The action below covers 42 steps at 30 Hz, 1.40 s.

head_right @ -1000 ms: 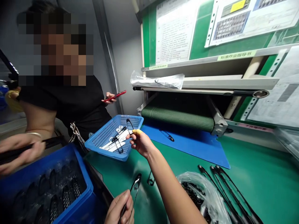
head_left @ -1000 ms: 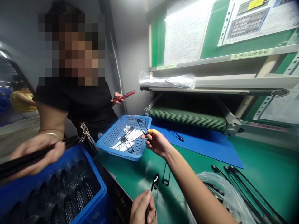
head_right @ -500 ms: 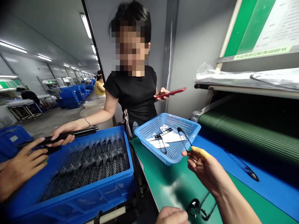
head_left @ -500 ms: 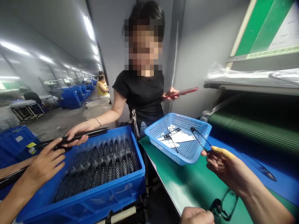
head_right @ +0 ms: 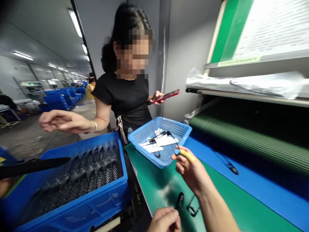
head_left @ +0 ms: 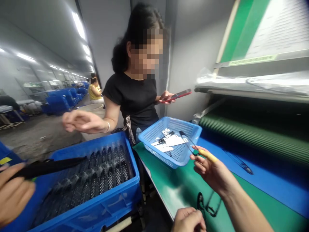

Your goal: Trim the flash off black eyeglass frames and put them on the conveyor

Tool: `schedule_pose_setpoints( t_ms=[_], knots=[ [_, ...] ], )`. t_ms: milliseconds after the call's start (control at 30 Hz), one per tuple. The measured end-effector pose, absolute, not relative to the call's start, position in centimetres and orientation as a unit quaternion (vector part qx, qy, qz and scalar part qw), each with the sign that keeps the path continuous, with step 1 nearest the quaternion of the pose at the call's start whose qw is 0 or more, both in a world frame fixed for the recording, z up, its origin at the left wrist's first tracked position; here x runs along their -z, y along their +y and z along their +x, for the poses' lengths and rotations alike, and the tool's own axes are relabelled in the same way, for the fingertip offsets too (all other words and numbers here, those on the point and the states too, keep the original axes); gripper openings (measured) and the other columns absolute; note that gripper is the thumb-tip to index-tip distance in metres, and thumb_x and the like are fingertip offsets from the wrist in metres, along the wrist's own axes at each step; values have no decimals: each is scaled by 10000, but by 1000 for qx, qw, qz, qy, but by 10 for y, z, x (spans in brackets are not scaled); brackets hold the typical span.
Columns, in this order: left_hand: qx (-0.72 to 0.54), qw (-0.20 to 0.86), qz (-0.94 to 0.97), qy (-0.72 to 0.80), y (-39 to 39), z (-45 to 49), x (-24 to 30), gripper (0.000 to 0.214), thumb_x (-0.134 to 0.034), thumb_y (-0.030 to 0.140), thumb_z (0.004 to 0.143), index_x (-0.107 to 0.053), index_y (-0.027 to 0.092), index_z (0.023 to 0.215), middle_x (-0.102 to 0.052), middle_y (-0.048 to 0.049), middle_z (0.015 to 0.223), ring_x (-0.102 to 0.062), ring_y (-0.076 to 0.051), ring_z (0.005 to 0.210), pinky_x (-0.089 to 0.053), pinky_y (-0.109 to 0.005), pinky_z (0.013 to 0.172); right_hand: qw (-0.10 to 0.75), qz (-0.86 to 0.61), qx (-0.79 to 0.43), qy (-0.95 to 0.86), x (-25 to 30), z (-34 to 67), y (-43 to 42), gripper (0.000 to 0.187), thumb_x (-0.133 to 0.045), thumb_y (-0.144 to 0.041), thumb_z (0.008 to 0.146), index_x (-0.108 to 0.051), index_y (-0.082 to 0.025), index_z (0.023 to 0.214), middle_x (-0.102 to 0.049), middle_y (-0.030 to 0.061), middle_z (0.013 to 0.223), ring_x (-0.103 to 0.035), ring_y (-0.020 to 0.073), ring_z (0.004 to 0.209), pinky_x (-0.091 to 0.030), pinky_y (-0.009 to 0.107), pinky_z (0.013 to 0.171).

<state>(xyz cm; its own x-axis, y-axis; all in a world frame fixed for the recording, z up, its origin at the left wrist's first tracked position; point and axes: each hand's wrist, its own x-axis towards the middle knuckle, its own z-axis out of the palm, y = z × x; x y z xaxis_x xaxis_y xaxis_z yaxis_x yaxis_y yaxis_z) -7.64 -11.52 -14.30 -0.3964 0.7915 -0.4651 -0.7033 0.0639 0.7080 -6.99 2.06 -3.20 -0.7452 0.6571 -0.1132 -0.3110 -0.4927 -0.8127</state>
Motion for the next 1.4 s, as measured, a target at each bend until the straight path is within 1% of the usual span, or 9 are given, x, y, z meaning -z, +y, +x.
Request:
schedule_pose_setpoints(
  t_ms=[167,333,433,600,933,1100,1167,1267,1400],
  knots=[
    [-670,578,79,460,-111,-75,148,592,-710,726,416,-428,217,529,-345,76,290,-276,-66,299,-181,-229,396,291,-190,-844,-408,32,-69,21,422,-787,-329,621,-561,-174,942,-647,29,643,-348,43,376,-260,161,395],
    [-657,593,102,454,-122,-78,136,572,-738,689,540,-455,198,617,-402,87,367,-334,-58,344,-219,-200,396,282,-168,-850,-412,30,-69,22,214,-633,-329,842,-555,-155,940,-594,-21,667,-367,45,385,-296,169,394],
    [-648,595,103,464,-130,-77,128,523,-743,634,608,-471,190,668,-454,76,422,-388,-58,383,-226,-180,396,278,-157,-851,-417,30,-70,21,231,-531,-354,953,-572,-134,897,-556,-34,675,-383,47,405,-323,169,385],
    [-630,601,102,481,-137,-78,114,425,-730,542,694,-511,179,713,-493,63,476,-427,-48,421,-262,-152,409,300,-139,-846,-419,24,-71,22,190,-522,-311,956,-573,-136,903,-575,-25,694,-411,53,426,-332,167,398],
    [-630,570,159,503,-123,-83,76,385,-747,489,694,-543,165,732,-545,55,510,-472,-42,379,-319,-120,349,313,-175,-785,-506,0,-60,25,83,-530,-238,861,-545,-163,829,-647,28,661,-447,67,427,-346,180,447],
    [-650,540,230,482,-104,-82,37,341,-743,441,714,-577,143,720,-581,37,499,-486,-54,347,-371,-128,329,361,-236,-661,-614,-5,10,-1,103,-612,-250,874,-563,-172,827,-618,4,683,-476,85,505,-360,191,471],
    [-647,531,285,468,-94,-77,18,305,-703,415,766,-579,140,722,-594,33,500,-501,-57,341,-394,-130,338,408,-265,-532,-693,-2,50,-21,121,-615,-283,890,-569,-210,976,-596,-9,744,-509,109,608,-386,199,512],
    [-609,557,360,434,-75,-57,-6,265,-636,377,832,-572,144,724,-609,27,503,-532,-70,349,-417,-138,356,457,-241,-358,-778,7,103,-49,374,-683,-277,835,-502,-266,1162,-592,-11,852,-491,105,578,-415,214,499],
    [-536,621,419,390,-50,-14,-19,253,-620,346,846,-578,141,705,-611,18,496,-553,-75,374,-425,-140,385,536,-264,-235,-767,19,141,-67,261,-674,-202,848,-549,-266,1068,-624,-25,773,-491,97,523,-433,201,483]
  ],
)
